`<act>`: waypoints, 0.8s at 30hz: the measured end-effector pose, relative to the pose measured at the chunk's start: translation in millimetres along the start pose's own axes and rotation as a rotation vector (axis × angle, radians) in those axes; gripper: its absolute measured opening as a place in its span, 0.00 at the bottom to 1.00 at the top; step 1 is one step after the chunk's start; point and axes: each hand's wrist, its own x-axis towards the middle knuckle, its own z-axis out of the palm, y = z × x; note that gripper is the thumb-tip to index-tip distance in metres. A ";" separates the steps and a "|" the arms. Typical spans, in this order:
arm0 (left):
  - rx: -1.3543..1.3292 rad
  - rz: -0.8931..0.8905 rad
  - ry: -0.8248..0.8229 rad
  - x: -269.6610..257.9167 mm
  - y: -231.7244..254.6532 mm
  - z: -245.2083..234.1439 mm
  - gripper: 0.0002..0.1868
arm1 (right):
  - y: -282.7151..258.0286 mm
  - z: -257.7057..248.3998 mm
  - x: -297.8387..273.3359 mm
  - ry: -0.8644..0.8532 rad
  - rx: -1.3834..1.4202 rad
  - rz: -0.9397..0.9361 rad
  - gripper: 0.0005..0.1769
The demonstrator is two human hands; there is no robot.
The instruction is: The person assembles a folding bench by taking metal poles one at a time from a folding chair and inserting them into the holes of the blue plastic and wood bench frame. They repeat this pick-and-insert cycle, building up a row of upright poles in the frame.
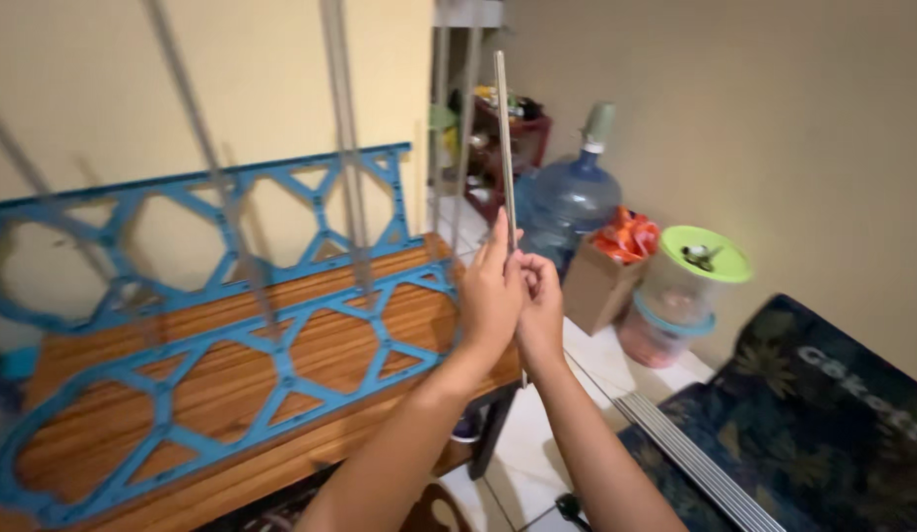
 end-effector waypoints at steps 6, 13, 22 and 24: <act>0.166 0.046 0.125 27.0 9.5 -88.3 0.30 | -14.6 101.7 -8.4 -0.124 0.157 -0.001 0.07; 0.332 0.090 0.210 48.8 14.5 -183.2 0.30 | -16.8 194.3 -30.7 -0.316 0.221 -0.116 0.16; 0.397 0.105 0.294 66.3 10.5 -294.8 0.29 | 28.6 286.6 -54.9 -0.672 0.114 -0.061 0.21; 0.409 0.075 0.295 64.2 7.6 -317.4 0.28 | 35.2 306.1 -59.0 -0.748 0.128 -0.070 0.23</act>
